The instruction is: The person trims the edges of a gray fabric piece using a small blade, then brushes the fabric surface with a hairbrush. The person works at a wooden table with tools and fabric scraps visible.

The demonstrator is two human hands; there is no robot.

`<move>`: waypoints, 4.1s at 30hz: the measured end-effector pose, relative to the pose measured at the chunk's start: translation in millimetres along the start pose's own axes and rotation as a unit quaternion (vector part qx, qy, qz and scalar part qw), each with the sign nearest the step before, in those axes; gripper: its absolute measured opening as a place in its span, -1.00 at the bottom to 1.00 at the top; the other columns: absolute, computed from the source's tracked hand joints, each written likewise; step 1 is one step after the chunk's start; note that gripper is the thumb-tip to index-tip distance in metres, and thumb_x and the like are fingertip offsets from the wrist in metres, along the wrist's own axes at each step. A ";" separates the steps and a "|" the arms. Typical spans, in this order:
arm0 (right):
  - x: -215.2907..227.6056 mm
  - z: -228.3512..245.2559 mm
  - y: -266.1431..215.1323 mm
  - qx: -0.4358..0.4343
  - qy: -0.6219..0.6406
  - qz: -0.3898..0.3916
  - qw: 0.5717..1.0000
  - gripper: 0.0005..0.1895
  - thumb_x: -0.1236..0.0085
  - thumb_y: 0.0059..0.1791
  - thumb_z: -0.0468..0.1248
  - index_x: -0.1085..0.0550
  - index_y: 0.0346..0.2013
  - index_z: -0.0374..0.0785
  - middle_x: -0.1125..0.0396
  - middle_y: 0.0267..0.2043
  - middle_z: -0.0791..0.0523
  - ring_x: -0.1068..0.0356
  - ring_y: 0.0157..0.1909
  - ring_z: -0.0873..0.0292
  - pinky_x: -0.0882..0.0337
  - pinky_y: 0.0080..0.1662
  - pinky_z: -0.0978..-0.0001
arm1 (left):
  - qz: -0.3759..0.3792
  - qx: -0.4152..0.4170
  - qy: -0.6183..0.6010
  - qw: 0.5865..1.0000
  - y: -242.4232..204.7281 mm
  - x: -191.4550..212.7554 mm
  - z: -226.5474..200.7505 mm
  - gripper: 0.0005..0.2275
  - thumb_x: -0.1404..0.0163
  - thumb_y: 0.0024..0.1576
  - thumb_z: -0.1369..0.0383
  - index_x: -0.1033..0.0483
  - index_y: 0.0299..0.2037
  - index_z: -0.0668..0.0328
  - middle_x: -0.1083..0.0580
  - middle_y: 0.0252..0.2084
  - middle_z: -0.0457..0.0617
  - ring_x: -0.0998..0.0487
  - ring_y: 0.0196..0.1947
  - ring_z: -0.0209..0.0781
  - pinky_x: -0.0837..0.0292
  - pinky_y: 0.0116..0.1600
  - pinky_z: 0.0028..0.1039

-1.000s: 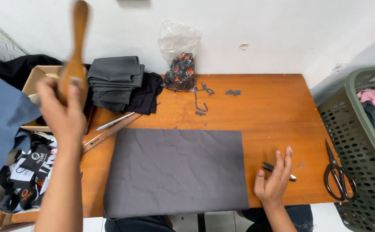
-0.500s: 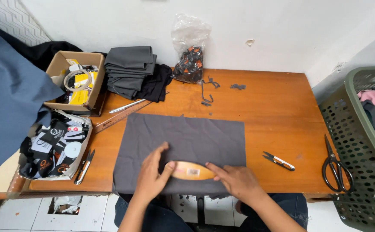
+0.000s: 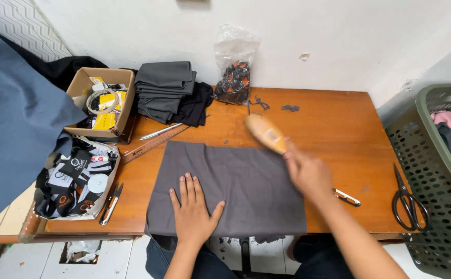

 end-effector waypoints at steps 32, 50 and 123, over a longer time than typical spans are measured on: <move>-27.3 80.4 14.1 0.075 0.093 -0.037 0.992 -0.77 0.13 -0.15 -0.01 -0.51 -0.37 0.18 -0.37 -0.53 0.08 -0.35 -0.50 -0.03 -0.24 -0.52 0.12 | -0.016 0.076 0.036 0.996 -13.3 2.5 -8.2 0.06 0.27 -0.29 -0.40 0.11 0.12 0.57 0.15 0.22 0.40 0.24 0.28 0.16 0.36 0.29 -0.19; -8.6 12.1 -56.1 0.087 0.065 0.034 0.993 -0.64 0.09 -0.15 -0.01 -0.33 -0.05 0.30 -0.22 -0.69 0.19 -0.27 -0.57 0.10 -0.20 -0.54 0.15 | 0.013 0.075 0.036 0.996 -22.9 -1.7 -9.5 0.12 0.30 -0.35 -0.47 0.14 0.14 0.53 0.18 0.24 0.37 0.29 0.28 0.18 0.41 0.28 -0.14; 62.8 -99.3 -133.8 0.118 0.246 0.183 0.945 -0.74 -0.08 -0.25 -0.18 -0.51 -0.27 0.11 -0.25 -0.78 0.18 -0.21 -0.73 0.19 -0.21 -0.60 0.44 | 0.125 -0.139 -0.134 0.973 98.1 -30.6 -73.4 -0.55 0.41 0.07 0.04 -0.05 0.19 -0.16 0.01 0.26 -0.16 0.11 0.26 -0.17 0.35 0.25 -0.16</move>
Point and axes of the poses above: each hand's wrist, its own y-axis towards the middle knuckle, its own x-axis out of the back of the hand, z = x × y, the point moved 1 cm from there along y, towards the middle knuckle
